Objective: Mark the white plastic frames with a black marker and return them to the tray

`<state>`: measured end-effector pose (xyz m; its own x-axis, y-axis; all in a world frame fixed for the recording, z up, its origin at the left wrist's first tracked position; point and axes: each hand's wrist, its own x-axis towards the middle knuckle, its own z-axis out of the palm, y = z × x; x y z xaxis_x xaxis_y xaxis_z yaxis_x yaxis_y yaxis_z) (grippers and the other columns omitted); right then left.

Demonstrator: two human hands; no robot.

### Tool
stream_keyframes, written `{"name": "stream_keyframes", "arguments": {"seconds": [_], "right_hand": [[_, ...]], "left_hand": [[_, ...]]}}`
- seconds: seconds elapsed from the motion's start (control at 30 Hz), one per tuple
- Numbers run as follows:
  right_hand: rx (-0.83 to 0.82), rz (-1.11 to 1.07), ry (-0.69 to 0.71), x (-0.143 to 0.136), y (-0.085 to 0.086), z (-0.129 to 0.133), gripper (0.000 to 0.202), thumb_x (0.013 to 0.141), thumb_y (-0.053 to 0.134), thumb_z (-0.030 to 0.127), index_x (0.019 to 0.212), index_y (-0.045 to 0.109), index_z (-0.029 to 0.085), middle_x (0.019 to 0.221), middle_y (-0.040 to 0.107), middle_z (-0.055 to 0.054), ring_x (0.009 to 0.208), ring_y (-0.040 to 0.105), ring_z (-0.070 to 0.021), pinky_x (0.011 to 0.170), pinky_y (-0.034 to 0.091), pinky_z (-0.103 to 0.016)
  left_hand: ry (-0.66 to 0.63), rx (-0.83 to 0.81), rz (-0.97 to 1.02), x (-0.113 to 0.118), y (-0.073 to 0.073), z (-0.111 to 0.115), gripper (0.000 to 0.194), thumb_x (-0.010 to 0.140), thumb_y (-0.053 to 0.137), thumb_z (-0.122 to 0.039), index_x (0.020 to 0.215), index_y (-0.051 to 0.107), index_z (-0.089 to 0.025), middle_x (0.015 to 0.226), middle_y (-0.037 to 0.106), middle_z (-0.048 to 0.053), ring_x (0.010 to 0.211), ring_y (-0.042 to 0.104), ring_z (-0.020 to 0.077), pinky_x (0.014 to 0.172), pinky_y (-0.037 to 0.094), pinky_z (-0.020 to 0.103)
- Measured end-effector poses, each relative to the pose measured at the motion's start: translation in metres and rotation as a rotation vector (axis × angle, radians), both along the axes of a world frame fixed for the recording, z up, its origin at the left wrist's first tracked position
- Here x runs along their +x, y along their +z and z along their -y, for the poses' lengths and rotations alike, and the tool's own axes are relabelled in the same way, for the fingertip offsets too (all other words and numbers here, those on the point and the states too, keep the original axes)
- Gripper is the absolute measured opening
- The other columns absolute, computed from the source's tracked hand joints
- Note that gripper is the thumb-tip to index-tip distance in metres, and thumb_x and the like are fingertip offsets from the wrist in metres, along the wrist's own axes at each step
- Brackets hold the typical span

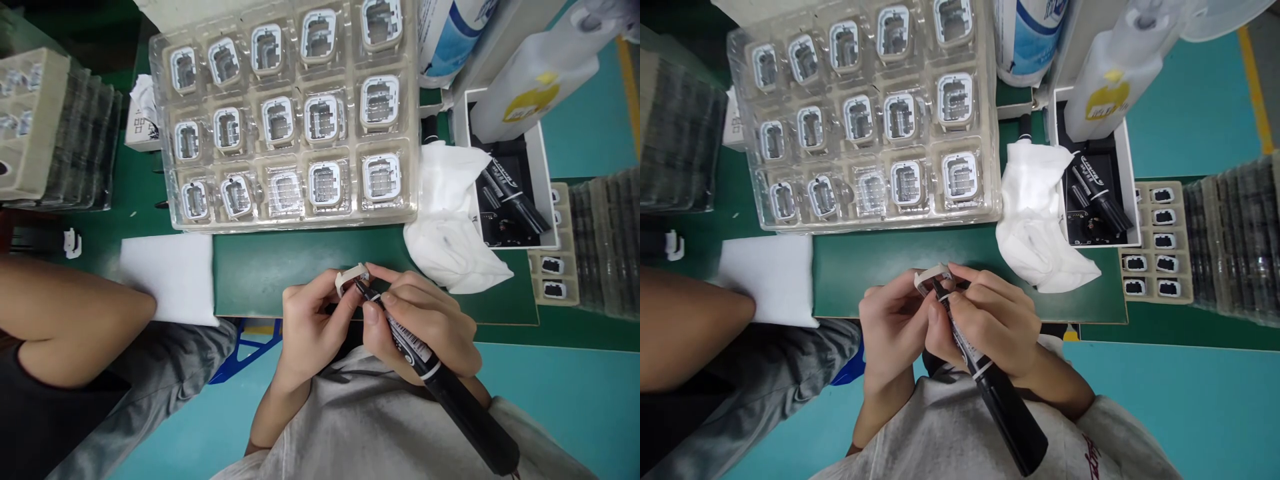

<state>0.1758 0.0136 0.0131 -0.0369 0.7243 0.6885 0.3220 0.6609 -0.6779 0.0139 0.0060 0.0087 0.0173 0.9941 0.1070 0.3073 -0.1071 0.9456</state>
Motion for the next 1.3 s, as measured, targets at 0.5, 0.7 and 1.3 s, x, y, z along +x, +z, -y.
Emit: {"name": "stream_keyframes", "arguments": {"seconds": [0.5,0.7,1.3], "right_hand": [[0.026,-0.012,-0.05,-0.0029,-0.0024,-0.002,0.024,0.1,0.077,-0.007,0.108,0.069,0.015,0.079,0.067,0.002,0.07,0.066,-0.0152,0.094,0.083,-0.047],[0.001,-0.01,-0.038,-0.002,-0.0029,-0.0018,0.025,0.101,0.076,-0.006,0.107,0.07,0.016,0.081,0.069,0.001,0.069,0.064,-0.0151,0.093,0.083,-0.047],[0.01,-0.007,-0.031,-0.0013,-0.0017,-0.0019,0.022,0.101,0.076,-0.006,0.105,0.07,0.015,0.081,0.072,-0.001,0.067,0.069,-0.0162,0.092,0.083,-0.046]], "left_hand": [[0.012,0.048,-0.124,0.0009,-0.0004,0.0027,0.037,0.111,0.076,-0.036,0.079,0.065,-0.021,0.063,0.046,-0.007,0.055,0.034,0.0086,0.052,0.036,0.023],[0.03,0.022,-0.139,0.0027,0.0021,0.0014,0.042,0.112,0.073,-0.041,0.076,0.06,-0.022,0.06,0.04,-0.007,0.053,0.03,0.0095,0.051,0.035,0.025],[0.027,0.015,-0.113,0.003,0.0025,0.0016,0.044,0.111,0.074,-0.039,0.075,0.058,-0.022,0.06,0.039,-0.008,0.053,0.028,0.0091,0.049,0.032,0.025]]}}
